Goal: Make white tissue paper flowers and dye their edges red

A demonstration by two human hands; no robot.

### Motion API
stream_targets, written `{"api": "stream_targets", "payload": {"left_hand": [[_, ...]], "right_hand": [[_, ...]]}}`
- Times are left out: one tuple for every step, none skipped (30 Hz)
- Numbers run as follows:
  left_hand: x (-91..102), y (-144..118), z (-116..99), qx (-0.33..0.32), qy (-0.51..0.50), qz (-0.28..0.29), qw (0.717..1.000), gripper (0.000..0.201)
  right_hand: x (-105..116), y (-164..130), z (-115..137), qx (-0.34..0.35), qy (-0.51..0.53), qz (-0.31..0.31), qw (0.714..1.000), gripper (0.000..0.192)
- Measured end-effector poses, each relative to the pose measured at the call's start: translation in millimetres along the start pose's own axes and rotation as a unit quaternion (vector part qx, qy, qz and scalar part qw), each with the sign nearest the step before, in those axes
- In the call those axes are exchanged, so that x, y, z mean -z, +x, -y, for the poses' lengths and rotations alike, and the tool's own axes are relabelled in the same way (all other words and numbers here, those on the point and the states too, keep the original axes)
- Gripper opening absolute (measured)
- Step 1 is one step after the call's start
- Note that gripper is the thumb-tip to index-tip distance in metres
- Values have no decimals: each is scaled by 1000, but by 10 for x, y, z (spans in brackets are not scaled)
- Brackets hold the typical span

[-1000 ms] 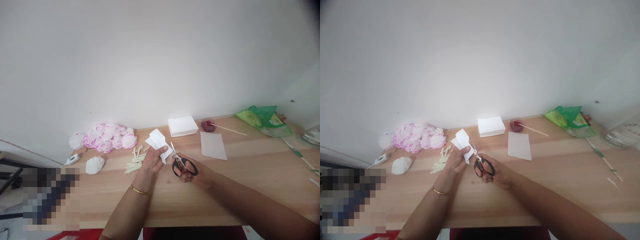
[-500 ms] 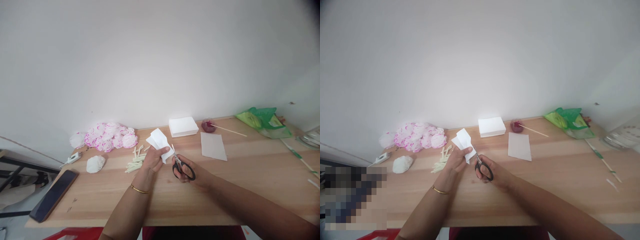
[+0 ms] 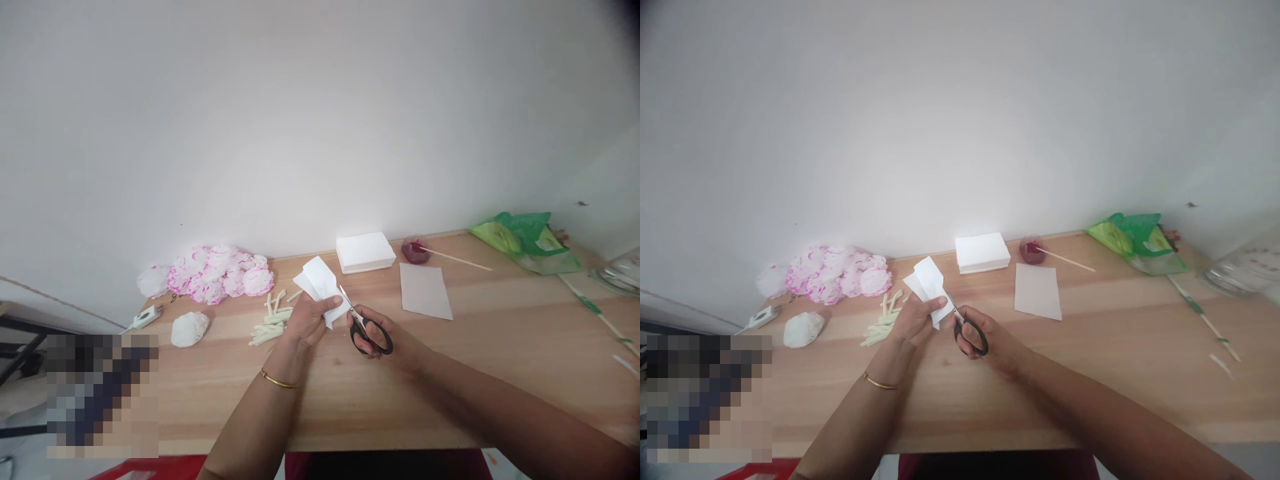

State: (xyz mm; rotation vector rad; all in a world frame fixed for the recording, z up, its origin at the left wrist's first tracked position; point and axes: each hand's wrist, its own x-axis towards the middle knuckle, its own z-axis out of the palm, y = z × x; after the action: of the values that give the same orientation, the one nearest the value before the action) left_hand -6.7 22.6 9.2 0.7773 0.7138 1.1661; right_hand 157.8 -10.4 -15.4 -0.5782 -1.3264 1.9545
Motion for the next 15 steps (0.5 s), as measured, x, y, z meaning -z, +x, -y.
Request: {"api": "stream_targets", "payload": {"left_hand": [[0, -3, -8, 1, 2, -1, 1000, 32], [-2, -6, -15, 3, 4, -1, 1000, 33], [-4, -10, -20, 5, 6, 3, 1000, 33], [-7, -13, -22, 10, 10, 12, 1000, 33], [-10, -17, -22, 16, 15, 23, 1000, 33], [-15, -20, -19, 20, 19, 33, 999, 32], [-20, -23, -13, 24, 22, 40, 999, 31], [-27, -25, -7, 25, 23, 43, 999, 30], [-35, -26, -2, 22, 22, 40, 999, 29], [-43, -27, 3, 18, 19, 36, 999, 29], [-51, -26, 7, 13, 17, 32, 999, 28], [-57, -24, 9, 11, 17, 31, 999, 28], [-62, -22, 10, 10, 19, 31, 999, 29], [-64, -19, 10, 11, 22, 32, 999, 30], [-64, -17, 9, 13, 25, 33, 999, 31]], "right_hand": [[5, 0, -3, 2, -9, -2, 1000, 50], [8, 2, -10, 4, -15, -1, 1000, 49], [8, 5, -20, 8, -16, 5, 1000, 49], [7, 10, -34, 11, -15, 15, 1000, 50], [4, 14, -49, 13, -11, 25, 1000, 51], [2, 19, -65, 15, -8, 34, 999, 51], [-1, 24, -80, 17, -7, 39, 999, 52], [-3, 28, -92, 18, -8, 38, 999, 52], [-6, 31, -102, 19, -9, 31, 999, 51], [-8, 33, -106, 19, -10, 22, 1000, 52], [-10, 34, -106, 20, -10, 13, 1000, 52], [-12, 35, -100, 21, -11, 5, 1000, 54], [-14, 34, -88, 22, -13, 0, 1000, 55], [-14, 32, -73, 23, -18, -3, 1000, 55], [-14, 29, -55, 24, -24, -5, 999, 55]]}}
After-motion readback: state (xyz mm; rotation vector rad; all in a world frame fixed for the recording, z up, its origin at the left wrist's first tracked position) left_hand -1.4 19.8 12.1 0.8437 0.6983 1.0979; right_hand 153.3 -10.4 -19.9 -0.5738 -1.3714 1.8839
